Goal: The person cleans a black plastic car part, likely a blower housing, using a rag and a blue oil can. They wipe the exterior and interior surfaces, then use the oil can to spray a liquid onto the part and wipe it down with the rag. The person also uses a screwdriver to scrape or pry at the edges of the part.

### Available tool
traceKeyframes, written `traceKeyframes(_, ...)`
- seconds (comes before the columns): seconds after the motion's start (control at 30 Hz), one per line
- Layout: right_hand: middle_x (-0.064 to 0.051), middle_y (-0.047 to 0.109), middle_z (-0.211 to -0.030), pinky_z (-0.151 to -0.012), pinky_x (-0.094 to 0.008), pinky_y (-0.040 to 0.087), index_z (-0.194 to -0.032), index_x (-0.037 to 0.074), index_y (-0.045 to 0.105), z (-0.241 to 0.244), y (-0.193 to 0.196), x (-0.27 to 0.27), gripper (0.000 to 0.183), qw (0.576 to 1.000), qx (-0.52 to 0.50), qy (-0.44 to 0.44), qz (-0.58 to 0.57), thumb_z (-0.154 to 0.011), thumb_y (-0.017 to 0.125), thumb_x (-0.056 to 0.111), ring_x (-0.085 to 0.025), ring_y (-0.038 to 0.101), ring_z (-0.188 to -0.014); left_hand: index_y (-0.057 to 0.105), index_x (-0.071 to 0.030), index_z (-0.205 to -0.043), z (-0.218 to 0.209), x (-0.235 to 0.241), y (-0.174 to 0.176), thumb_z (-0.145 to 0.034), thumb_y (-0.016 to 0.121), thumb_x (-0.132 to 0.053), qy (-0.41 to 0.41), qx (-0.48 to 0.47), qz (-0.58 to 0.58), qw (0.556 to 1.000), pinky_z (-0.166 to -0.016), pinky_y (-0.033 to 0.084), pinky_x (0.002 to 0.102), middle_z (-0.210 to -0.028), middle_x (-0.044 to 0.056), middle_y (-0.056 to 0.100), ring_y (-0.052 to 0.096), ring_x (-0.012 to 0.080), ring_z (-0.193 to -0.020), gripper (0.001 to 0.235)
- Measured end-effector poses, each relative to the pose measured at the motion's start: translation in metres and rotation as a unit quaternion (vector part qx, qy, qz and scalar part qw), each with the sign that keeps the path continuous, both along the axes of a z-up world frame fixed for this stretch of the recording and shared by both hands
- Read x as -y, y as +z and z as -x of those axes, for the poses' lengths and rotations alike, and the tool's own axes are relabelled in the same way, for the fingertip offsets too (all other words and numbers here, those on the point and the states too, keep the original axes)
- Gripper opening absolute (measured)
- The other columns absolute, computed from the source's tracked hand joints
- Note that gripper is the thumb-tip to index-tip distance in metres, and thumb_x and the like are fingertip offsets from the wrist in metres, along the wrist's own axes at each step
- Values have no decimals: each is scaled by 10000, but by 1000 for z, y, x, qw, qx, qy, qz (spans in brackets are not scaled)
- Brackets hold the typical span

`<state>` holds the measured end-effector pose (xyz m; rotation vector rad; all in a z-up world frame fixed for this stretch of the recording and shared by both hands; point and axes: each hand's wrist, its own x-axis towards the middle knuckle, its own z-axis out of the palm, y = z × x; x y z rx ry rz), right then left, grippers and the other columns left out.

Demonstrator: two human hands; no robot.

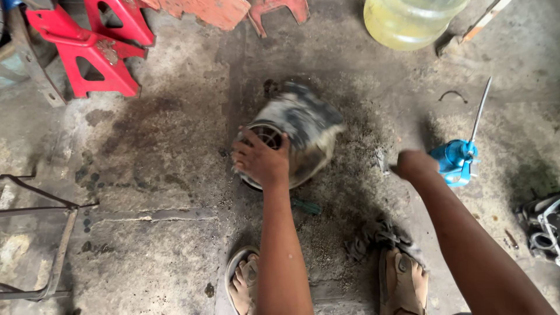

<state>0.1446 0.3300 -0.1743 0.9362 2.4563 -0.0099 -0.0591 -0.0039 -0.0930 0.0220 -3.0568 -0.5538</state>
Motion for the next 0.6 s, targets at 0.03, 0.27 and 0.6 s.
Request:
traceKeyframes(0.03,-114,766,-1163,-865,-451,577,-1147,145,773,9,10,5,514,1000,-21,-1,-12,-877,699,577,-300,708,-1056,224,-114,-1594,2,1,7,-804,621,-857,20,11,2,1000,-1037,413,582,-1494,346,353,436,520,-1313,1155)
traceKeyframes(0.27,15,737,-1178,-954,-415,545,-1213,294,764,51,50,180,483,944,-25,208,257,-828,716,582,-204,670,-1115,80,-159,-1669,42,20,58,-743,593,-852,88,241,-24,966,-1039,488,597,-1579,290,346,536,475,-1326,1266)
traceKeyframes(0.6,-108,739,-1000,-837,-454,622,-1201,158,614,47,49,215,246,956,6,44,289,-989,582,278,-246,728,-880,419,-66,-1502,57,35,-46,-965,364,-793,82,71,-166,980,-1060,419,598,-1520,210,459,418,438,-1420,906)
